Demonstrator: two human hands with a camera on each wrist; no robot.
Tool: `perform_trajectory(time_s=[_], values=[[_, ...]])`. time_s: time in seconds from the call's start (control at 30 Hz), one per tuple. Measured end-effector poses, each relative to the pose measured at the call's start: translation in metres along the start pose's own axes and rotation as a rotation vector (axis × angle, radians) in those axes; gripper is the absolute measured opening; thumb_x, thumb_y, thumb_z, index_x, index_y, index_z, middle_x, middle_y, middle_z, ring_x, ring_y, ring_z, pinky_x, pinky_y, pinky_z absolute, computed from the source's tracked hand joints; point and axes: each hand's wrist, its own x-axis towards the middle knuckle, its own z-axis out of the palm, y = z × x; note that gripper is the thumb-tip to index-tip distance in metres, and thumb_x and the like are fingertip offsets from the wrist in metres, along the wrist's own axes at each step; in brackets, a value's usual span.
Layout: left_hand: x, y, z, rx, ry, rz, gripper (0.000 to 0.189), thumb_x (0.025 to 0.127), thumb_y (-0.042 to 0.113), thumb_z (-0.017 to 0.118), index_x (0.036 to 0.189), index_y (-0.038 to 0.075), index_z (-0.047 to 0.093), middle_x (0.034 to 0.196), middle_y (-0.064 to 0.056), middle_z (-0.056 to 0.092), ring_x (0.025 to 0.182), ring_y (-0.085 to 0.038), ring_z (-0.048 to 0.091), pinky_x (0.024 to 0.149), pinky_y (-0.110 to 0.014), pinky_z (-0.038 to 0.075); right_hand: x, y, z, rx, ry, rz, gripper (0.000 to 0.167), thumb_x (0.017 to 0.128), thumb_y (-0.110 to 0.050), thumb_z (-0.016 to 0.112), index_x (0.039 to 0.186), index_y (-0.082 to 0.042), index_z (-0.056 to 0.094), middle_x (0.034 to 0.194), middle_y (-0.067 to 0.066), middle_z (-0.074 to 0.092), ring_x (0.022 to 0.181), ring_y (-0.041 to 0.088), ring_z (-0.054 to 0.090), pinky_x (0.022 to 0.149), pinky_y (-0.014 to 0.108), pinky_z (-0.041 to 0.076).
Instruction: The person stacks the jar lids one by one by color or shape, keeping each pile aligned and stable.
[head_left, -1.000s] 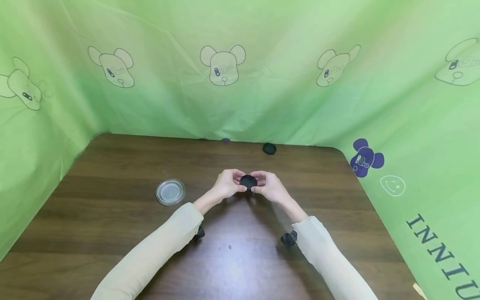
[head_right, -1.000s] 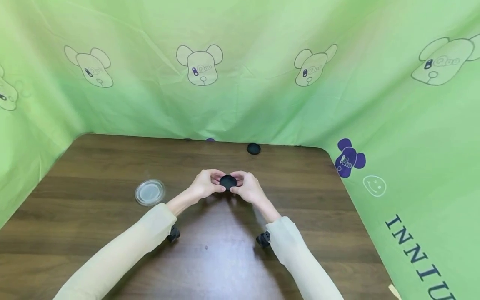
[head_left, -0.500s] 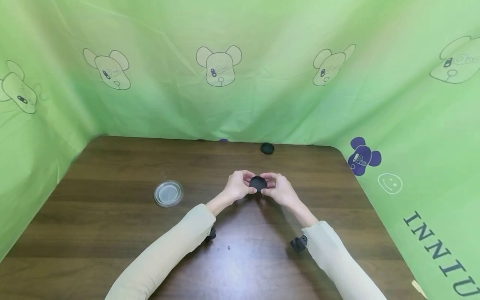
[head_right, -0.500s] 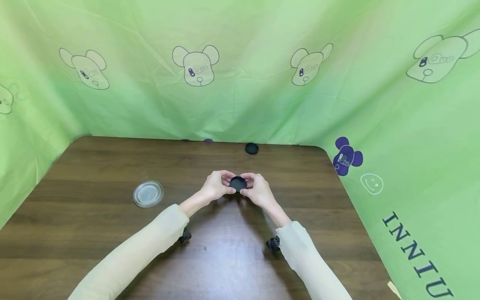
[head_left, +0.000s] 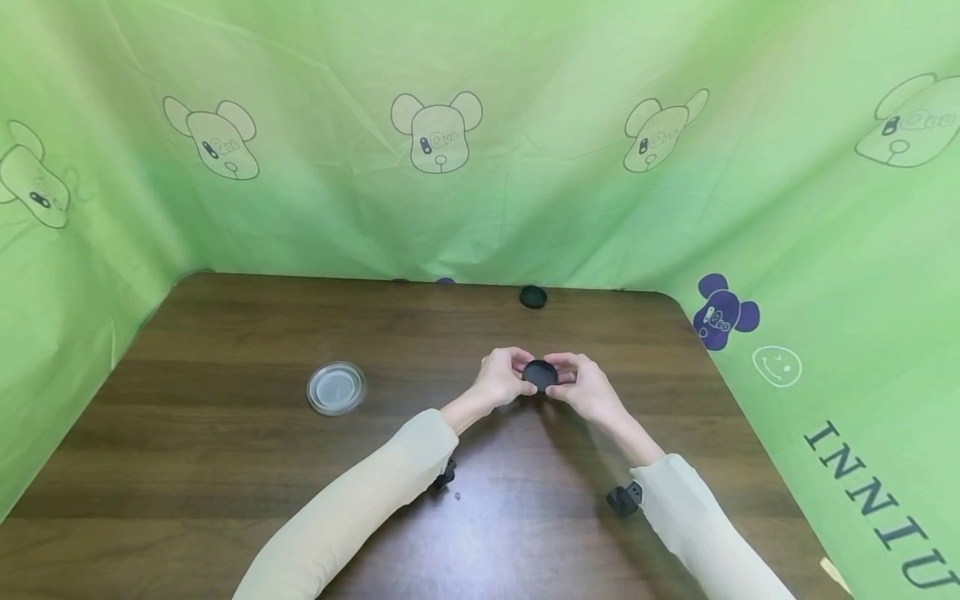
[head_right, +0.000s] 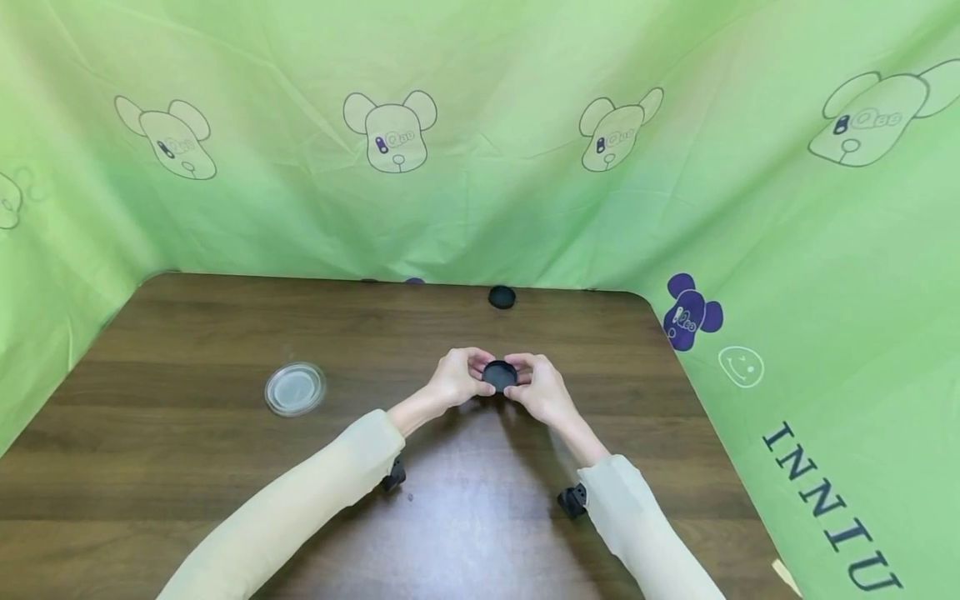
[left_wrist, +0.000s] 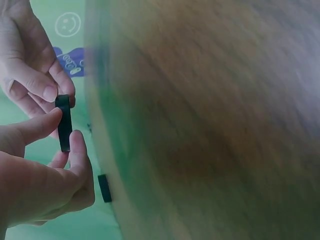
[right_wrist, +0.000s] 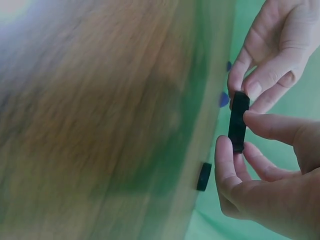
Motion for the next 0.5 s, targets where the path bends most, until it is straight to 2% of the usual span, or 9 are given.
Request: perform_trajectory(time_s=[0.2,0.5], values=[[0.001,-0.001,0.015,0.021,-0.025,-0.014,0.039,0.070,-0.009,0.080,0.106,-0.001,0.067,0.090,-0.008,0.068,0.080,-0.013,0.063,0.072,-0.021,0.051,-0.005,0.013,-0.008,0.000,-0.019,0.025,0.049,0.082,0.008,0.068,0.129,0.009,0.052,0.123,0.030,0.051,0.103,0.039,0.060,0.079,0.025,0.051],[0.004,0.001,0.030,0.009,-0.037,-0.069,0.042,0.069,-0.009,0.081,0.107,-0.002,0.066,0.094,-0.011,0.069,0.090,-0.020,0.063,0.080,-0.025,0.050,-0.009,0.026,-0.016,0.014,-0.054,0.045,0.048,0.083,0.007,0.067,0.129,0.009,0.052,0.126,0.030,0.053,0.106,0.041,0.059,0.080,0.028,0.052]])
